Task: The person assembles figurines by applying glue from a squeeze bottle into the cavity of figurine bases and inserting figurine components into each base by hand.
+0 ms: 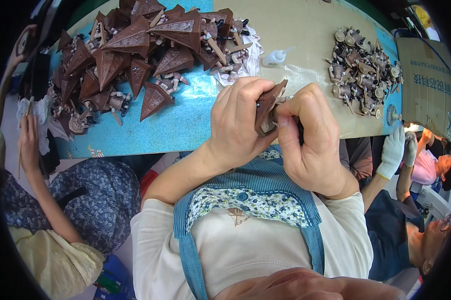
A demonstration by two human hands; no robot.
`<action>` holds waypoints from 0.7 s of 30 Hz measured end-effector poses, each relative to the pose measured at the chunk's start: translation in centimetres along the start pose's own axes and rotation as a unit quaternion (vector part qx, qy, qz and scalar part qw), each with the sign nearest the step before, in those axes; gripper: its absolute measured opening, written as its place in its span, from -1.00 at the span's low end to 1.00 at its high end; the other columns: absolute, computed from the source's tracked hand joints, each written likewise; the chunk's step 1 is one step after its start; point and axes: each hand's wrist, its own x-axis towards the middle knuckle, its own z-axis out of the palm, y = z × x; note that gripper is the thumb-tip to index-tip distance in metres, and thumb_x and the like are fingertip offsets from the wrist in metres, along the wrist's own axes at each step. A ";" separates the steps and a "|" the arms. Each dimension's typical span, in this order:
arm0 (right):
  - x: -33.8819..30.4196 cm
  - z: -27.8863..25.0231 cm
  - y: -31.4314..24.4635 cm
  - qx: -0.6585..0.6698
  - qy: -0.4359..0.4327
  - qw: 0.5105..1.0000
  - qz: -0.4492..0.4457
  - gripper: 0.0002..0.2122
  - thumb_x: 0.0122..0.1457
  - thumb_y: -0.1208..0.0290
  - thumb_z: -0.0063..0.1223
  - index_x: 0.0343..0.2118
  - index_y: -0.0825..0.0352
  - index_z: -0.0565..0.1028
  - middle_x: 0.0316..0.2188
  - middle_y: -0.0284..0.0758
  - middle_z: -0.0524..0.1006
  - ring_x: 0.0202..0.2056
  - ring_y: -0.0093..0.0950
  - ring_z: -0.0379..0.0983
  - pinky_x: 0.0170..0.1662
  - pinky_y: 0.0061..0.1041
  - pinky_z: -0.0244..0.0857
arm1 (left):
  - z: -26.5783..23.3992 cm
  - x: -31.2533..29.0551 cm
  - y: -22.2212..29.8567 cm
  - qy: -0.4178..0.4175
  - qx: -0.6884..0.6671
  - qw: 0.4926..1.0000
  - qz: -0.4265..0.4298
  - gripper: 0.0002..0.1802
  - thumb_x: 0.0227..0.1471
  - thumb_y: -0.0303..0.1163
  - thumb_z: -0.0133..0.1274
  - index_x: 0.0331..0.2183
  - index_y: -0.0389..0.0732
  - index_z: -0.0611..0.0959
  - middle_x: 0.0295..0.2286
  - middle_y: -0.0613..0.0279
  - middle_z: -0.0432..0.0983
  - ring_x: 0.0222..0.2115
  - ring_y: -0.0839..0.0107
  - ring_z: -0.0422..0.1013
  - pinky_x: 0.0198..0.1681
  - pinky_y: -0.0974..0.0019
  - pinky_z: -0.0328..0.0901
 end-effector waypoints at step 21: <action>3.5 -2.7 2.0 0.048 -0.258 0.940 -0.219 -0.55 -0.17 0.63 0.14 -0.11 0.33 0.39 -0.25 -0.27 0.49 -0.24 -0.18 0.37 -0.09 -0.21 0.17 | -4.5 0.0 -1.4 -0.319 -0.613 0.588 -0.420 -0.11 -0.20 -0.47 0.24 0.14 -0.38 0.17 -0.03 0.13 0.30 -0.01 0.41 0.28 0.07 0.32 0.20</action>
